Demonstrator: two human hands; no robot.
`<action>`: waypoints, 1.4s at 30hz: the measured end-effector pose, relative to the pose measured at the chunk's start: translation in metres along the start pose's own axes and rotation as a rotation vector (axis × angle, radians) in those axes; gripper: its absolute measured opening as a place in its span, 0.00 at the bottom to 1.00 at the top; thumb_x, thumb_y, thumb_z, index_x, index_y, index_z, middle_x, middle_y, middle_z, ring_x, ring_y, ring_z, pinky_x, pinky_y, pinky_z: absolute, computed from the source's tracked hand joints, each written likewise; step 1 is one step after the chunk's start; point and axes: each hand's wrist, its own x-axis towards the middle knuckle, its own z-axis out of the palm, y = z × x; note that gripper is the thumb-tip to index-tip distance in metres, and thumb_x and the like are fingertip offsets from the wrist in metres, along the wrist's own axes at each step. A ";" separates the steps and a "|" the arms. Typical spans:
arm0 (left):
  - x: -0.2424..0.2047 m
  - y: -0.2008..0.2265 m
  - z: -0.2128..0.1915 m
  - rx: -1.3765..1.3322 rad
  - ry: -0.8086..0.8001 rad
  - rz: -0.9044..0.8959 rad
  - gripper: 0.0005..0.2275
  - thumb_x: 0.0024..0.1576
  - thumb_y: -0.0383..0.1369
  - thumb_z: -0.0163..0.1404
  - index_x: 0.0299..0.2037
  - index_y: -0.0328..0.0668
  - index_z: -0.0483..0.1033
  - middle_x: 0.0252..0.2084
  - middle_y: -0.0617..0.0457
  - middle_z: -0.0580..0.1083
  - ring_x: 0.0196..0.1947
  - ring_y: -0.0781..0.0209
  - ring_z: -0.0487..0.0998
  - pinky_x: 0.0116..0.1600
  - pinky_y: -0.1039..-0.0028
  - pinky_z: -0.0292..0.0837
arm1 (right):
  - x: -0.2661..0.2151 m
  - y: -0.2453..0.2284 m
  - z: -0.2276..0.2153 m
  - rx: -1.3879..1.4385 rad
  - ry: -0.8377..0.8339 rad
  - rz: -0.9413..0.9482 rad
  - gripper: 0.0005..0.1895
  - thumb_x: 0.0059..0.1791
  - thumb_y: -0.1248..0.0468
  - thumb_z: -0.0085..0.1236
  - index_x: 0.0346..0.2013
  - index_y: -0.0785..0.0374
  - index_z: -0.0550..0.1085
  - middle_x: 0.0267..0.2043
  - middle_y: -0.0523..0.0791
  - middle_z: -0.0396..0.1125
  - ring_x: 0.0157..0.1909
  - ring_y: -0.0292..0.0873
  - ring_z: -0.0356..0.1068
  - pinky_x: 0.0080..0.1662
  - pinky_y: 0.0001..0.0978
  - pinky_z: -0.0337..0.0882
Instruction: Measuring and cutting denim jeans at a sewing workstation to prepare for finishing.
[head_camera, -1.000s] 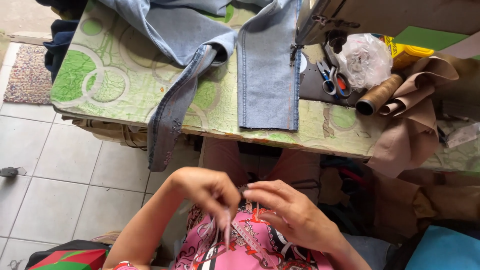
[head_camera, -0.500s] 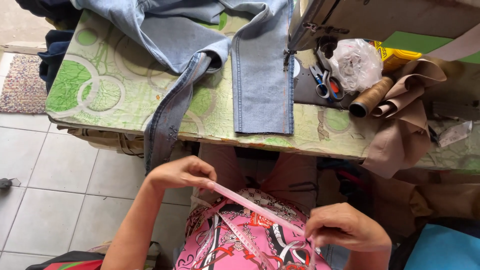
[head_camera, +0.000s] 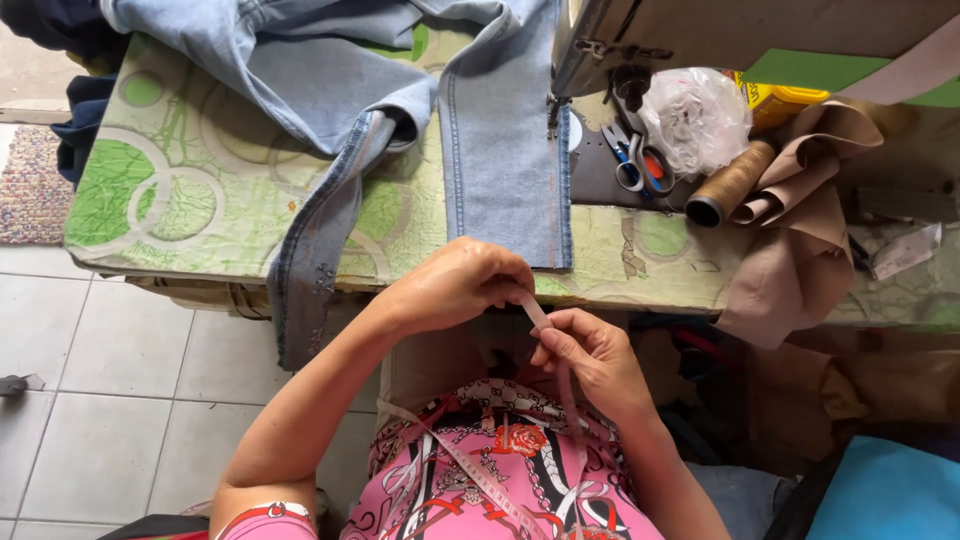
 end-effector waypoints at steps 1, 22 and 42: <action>0.003 0.002 -0.001 -0.012 0.003 -0.026 0.02 0.58 0.31 0.56 0.37 0.46 0.82 0.30 0.55 0.82 0.33 0.63 0.85 0.41 0.72 0.79 | -0.001 0.000 0.001 0.012 0.015 0.013 0.09 0.53 0.66 0.58 0.42 0.71 0.79 0.24 0.52 0.77 0.27 0.39 0.78 0.34 0.30 0.80; -0.224 -0.014 -0.031 0.782 0.135 -1.307 0.09 0.64 0.44 0.47 0.47 0.55 0.75 0.41 0.44 0.83 0.46 0.40 0.83 0.47 0.56 0.78 | 0.044 0.031 0.098 -0.904 -0.921 0.086 0.35 0.50 0.41 0.47 0.69 0.48 0.65 0.69 0.45 0.64 0.69 0.52 0.61 0.62 0.41 0.61; -0.108 -0.054 0.010 -0.317 -0.169 -0.256 0.12 0.64 0.40 0.49 0.37 0.43 0.81 0.26 0.59 0.74 0.27 0.72 0.72 0.34 0.80 0.65 | -0.025 -0.032 -0.008 -0.839 -0.120 -0.365 0.10 0.52 0.65 0.54 0.48 0.59 0.76 0.45 0.43 0.76 0.45 0.43 0.76 0.49 0.33 0.71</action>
